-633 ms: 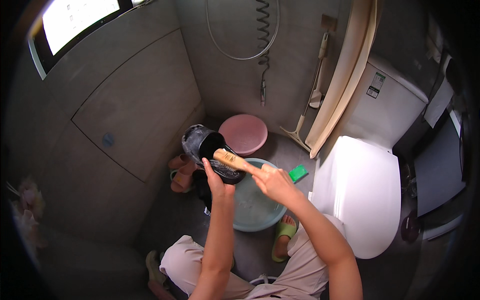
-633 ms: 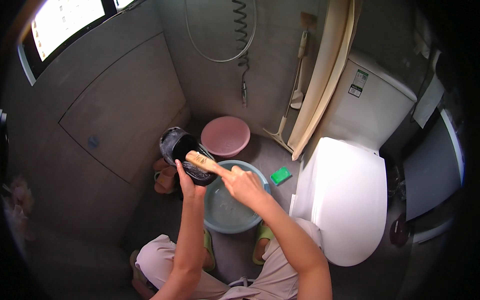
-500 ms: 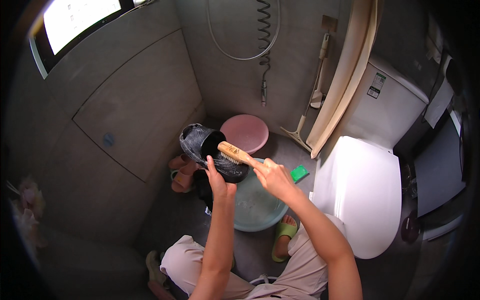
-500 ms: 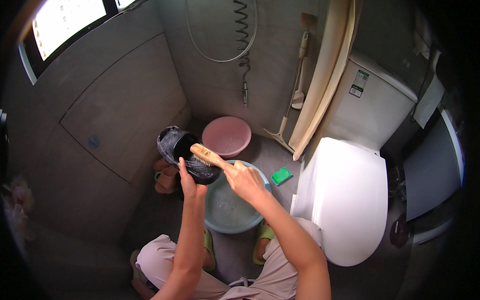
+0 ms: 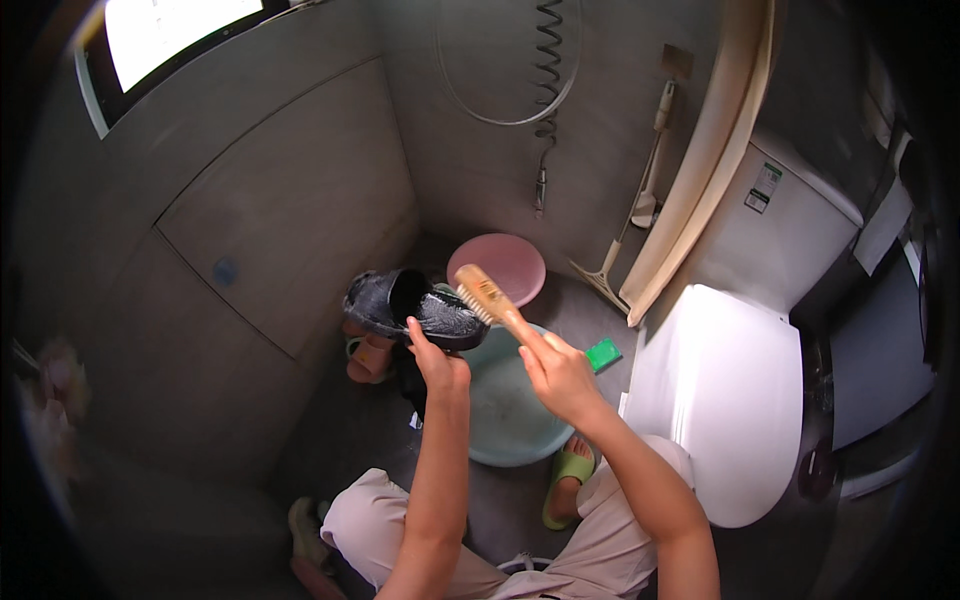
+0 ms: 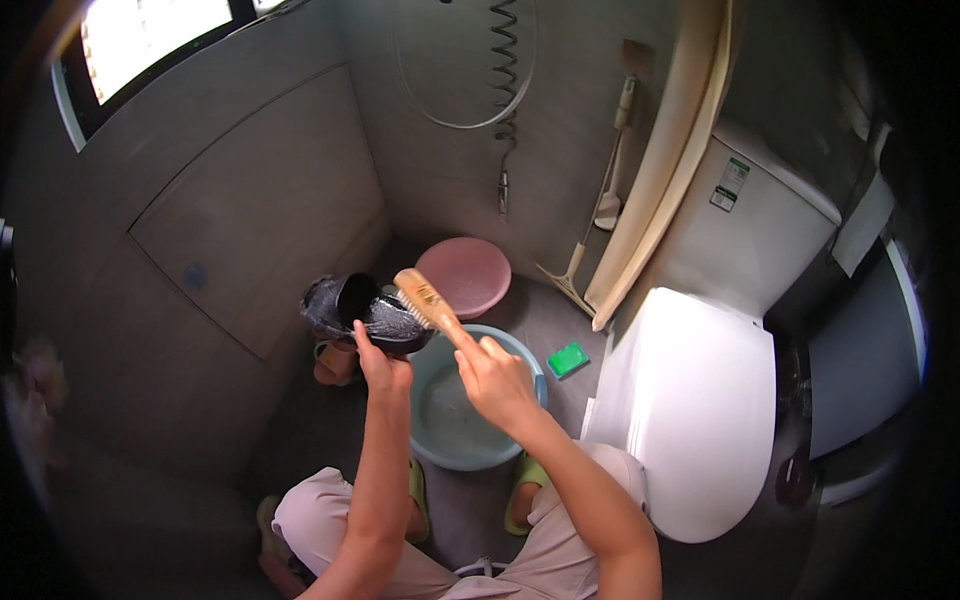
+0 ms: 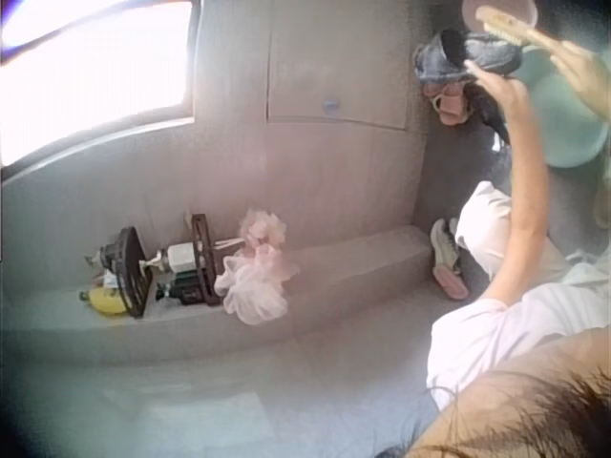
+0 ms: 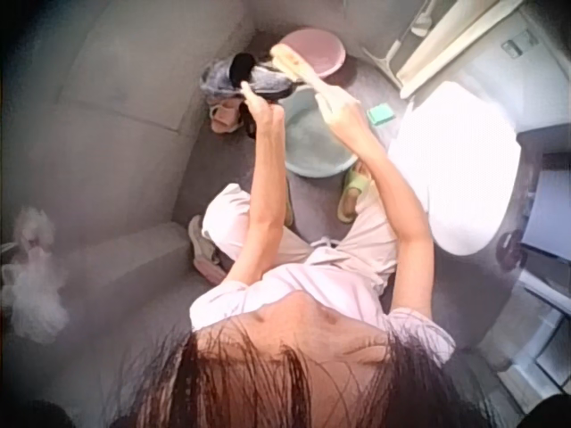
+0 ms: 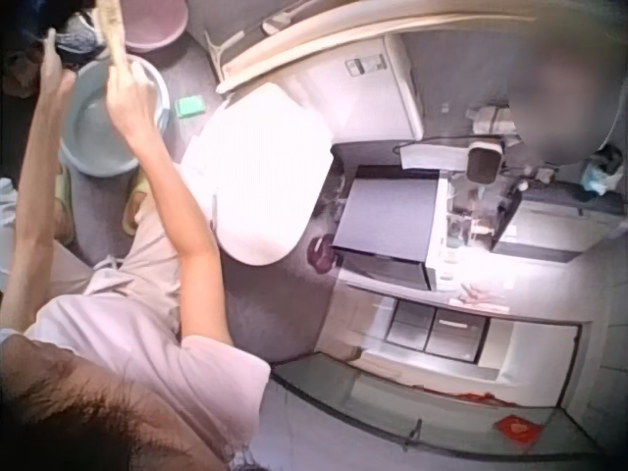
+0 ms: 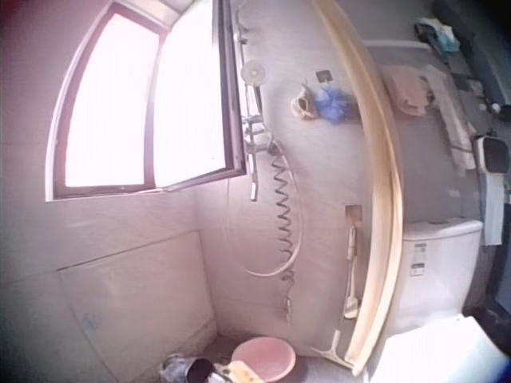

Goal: The person washes a black slide by hand in a basin of water using a wooden brush.

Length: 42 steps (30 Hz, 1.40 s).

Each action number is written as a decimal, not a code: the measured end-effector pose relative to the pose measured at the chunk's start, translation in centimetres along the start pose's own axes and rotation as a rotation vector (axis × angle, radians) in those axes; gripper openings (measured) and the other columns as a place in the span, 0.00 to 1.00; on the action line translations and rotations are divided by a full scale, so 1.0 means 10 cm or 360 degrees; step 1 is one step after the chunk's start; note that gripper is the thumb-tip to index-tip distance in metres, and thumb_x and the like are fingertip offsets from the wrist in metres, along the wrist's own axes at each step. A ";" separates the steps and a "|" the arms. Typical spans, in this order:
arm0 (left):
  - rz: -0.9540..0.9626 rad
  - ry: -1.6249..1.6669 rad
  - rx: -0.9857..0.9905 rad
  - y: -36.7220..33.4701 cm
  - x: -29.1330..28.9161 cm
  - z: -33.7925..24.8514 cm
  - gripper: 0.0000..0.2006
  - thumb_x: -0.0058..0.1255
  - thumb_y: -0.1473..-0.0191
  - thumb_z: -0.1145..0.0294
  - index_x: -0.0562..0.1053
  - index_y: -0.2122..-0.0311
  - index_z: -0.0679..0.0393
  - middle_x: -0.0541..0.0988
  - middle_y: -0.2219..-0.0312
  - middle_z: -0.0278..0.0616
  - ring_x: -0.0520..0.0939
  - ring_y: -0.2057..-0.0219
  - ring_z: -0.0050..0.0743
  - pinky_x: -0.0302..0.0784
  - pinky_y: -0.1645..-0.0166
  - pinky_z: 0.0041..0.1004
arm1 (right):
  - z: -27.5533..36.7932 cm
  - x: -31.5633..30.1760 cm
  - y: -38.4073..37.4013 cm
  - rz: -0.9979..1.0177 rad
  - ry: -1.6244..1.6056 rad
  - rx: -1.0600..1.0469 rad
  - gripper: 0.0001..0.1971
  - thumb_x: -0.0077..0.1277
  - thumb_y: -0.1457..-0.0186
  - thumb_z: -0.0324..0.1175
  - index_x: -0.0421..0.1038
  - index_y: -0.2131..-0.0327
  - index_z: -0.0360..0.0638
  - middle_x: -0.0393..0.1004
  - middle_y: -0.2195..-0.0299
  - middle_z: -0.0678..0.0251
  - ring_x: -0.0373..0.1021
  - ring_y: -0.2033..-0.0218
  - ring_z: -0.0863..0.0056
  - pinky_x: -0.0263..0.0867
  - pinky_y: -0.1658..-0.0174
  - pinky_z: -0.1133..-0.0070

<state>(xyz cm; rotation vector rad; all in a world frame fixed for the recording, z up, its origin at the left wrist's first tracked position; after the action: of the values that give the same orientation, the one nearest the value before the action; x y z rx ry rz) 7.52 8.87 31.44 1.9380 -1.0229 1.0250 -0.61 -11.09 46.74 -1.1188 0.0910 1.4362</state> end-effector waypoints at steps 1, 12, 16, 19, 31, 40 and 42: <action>-0.0056 0.0017 -0.0057 0.00 -0.03 0.06 0.28 0.48 0.40 0.54 0.54 0.41 0.52 0.67 0.46 0.42 0.72 0.47 0.40 0.71 0.45 0.43 | 0.06 -0.09 0.01 -0.0038 0.0033 0.0007 0.28 0.48 0.44 0.32 0.59 0.39 0.62 0.67 0.79 0.60 0.69 0.80 0.58 0.68 0.76 0.65; -0.0311 0.0468 -0.0619 0.17 -0.04 0.48 0.15 0.53 0.43 0.66 0.72 0.55 0.64 0.77 0.56 0.46 0.78 0.54 0.42 0.75 0.46 0.43 | 0.04 0.20 -0.01 -0.0173 0.0796 -0.0212 0.33 0.51 0.52 0.29 0.60 0.39 0.60 0.62 0.77 0.65 0.69 0.79 0.70 0.67 0.82 0.75; -0.0190 0.0396 -0.0572 0.08 -0.09 0.43 0.14 0.56 0.44 0.65 0.73 0.57 0.62 0.78 0.57 0.43 0.79 0.56 0.43 0.79 0.50 0.43 | 0.21 0.59 0.28 0.0107 0.0897 -0.0433 0.34 0.47 0.52 0.28 0.59 0.38 0.61 0.61 0.79 0.66 0.68 0.83 0.73 0.67 0.83 0.75; -0.0270 0.0530 -0.0595 0.11 -0.12 0.38 0.14 0.56 0.44 0.65 0.73 0.58 0.64 0.78 0.58 0.45 0.80 0.56 0.43 0.80 0.50 0.43 | 0.16 0.48 0.16 -0.0046 0.0962 -0.0406 0.36 0.47 0.52 0.28 0.56 0.36 0.60 0.60 0.80 0.67 0.66 0.86 0.75 0.66 0.84 0.76; -0.0324 0.0589 -0.0499 0.29 0.10 0.27 0.14 0.53 0.43 0.68 0.71 0.57 0.69 0.77 0.57 0.51 0.79 0.54 0.45 0.78 0.47 0.44 | 0.08 0.20 -0.07 -0.0221 0.0904 -0.0324 0.36 0.47 0.54 0.27 0.58 0.37 0.58 0.59 0.80 0.69 0.64 0.87 0.76 0.66 0.84 0.78; -0.0261 0.0649 -0.0482 0.32 0.23 0.24 0.15 0.52 0.42 0.67 0.69 0.57 0.72 0.76 0.57 0.53 0.78 0.53 0.47 0.76 0.44 0.46 | 0.18 0.02 -0.11 -0.0268 0.0930 -0.0343 0.34 0.46 0.52 0.27 0.59 0.38 0.56 0.59 0.79 0.69 0.63 0.87 0.77 0.65 0.84 0.79; -0.0207 0.0624 -0.0453 0.32 0.27 0.21 0.16 0.52 0.42 0.66 0.70 0.58 0.71 0.77 0.57 0.53 0.78 0.53 0.46 0.77 0.45 0.44 | 0.12 -0.07 -0.12 -0.0333 0.0918 -0.0274 0.33 0.47 0.51 0.27 0.60 0.38 0.57 0.59 0.80 0.69 0.64 0.87 0.78 0.65 0.84 0.79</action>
<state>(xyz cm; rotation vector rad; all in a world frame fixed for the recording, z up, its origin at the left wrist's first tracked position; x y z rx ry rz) 6.39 4.81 33.62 1.4788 -0.7627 1.0673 -0.52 -10.51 48.46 -1.6112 0.2527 0.9161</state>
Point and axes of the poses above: each hand's wrist, its own y-axis away from the middle knuckle, its own x-axis out of the palm, z = x × y, the point moved 9 cm from there along -y, towards the middle knuckle
